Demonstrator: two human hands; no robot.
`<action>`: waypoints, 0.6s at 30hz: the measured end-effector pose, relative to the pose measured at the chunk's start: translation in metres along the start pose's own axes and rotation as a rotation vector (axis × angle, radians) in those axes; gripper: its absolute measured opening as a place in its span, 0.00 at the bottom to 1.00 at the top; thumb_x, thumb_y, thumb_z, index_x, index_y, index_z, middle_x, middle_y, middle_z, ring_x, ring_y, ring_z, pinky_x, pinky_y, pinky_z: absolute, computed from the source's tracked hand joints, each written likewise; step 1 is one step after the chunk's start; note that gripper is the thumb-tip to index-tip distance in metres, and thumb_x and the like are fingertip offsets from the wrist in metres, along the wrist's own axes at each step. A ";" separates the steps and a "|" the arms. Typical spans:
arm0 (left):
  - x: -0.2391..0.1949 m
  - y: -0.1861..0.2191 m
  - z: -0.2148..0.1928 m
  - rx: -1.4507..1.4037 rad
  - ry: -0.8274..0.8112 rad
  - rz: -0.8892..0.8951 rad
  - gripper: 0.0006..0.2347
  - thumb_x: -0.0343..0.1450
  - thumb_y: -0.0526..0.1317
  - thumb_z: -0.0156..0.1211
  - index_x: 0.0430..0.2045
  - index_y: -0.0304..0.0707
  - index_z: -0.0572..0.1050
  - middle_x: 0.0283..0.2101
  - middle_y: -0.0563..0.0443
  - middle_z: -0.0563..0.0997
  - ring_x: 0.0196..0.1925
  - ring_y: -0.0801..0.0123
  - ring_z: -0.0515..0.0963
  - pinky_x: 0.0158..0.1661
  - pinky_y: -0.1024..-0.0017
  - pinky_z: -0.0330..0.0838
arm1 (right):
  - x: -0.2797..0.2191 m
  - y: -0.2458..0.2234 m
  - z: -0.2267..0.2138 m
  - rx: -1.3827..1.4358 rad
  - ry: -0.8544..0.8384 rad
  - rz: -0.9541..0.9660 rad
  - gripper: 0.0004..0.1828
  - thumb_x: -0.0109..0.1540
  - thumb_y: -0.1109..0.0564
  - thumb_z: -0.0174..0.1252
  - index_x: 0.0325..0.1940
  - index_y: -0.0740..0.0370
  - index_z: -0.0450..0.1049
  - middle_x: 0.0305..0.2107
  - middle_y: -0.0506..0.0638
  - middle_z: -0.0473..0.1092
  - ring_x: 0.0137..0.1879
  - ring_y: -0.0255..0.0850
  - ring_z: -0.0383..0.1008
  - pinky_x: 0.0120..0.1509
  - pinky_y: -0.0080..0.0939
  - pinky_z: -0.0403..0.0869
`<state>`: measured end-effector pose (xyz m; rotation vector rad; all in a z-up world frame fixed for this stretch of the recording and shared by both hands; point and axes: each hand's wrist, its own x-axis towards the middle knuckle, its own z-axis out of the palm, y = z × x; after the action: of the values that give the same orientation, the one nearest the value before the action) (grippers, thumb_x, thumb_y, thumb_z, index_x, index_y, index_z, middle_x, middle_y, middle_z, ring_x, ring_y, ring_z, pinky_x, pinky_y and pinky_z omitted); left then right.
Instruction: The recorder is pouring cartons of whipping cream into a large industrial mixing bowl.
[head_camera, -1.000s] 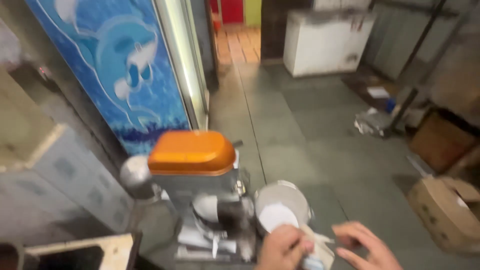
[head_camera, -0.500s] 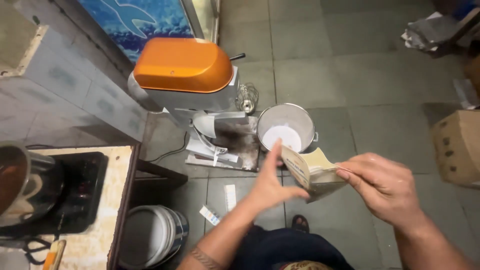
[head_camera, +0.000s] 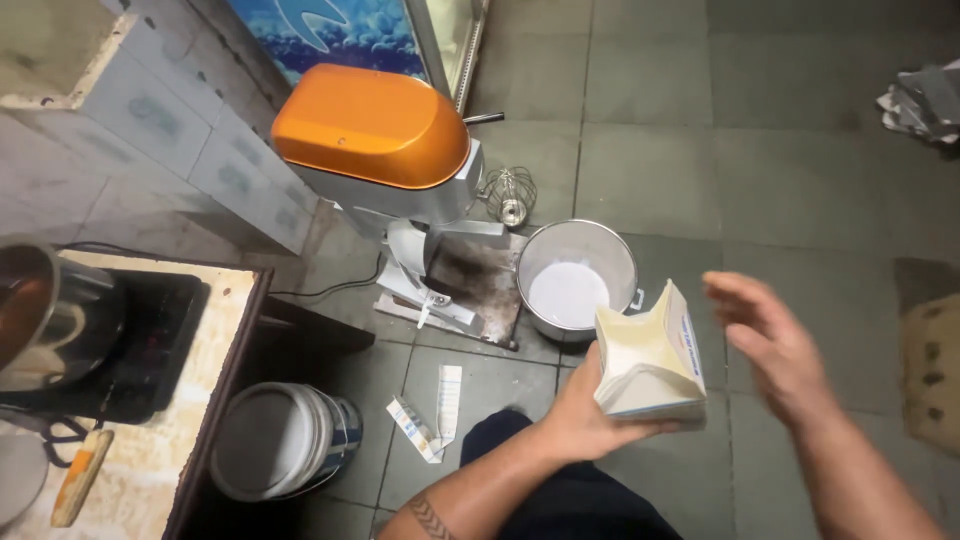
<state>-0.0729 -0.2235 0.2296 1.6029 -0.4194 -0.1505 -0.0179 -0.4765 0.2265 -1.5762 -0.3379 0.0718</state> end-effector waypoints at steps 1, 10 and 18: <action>0.008 0.002 -0.002 0.007 0.005 0.029 0.39 0.64 0.45 0.78 0.67 0.30 0.61 0.62 0.41 0.76 0.67 0.60 0.78 0.67 0.64 0.72 | 0.008 0.030 -0.004 0.199 0.025 0.176 0.35 0.65 0.43 0.57 0.71 0.65 0.63 0.64 0.55 0.66 0.69 0.46 0.66 0.73 0.50 0.63; 0.097 -0.082 -0.026 0.134 -0.032 -0.104 0.40 0.60 0.54 0.78 0.63 0.31 0.66 0.54 0.38 0.81 0.58 0.52 0.83 0.58 0.62 0.76 | 0.036 0.148 0.027 0.930 0.386 0.607 0.32 0.70 0.37 0.43 0.73 0.56 0.61 0.63 0.55 0.66 0.65 0.52 0.68 0.66 0.61 0.67; 0.210 -0.098 -0.078 0.093 -0.105 -0.140 0.35 0.61 0.52 0.77 0.60 0.31 0.68 0.51 0.38 0.82 0.53 0.53 0.84 0.52 0.62 0.78 | 0.091 0.139 -0.008 0.932 0.156 1.008 0.38 0.66 0.33 0.37 0.68 0.62 0.62 0.55 0.63 0.72 0.56 0.57 0.75 0.55 0.60 0.75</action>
<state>0.1646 -0.2232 0.1727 1.7209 -0.3998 -0.3268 0.0939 -0.4603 0.1045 -0.6755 0.5831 0.7648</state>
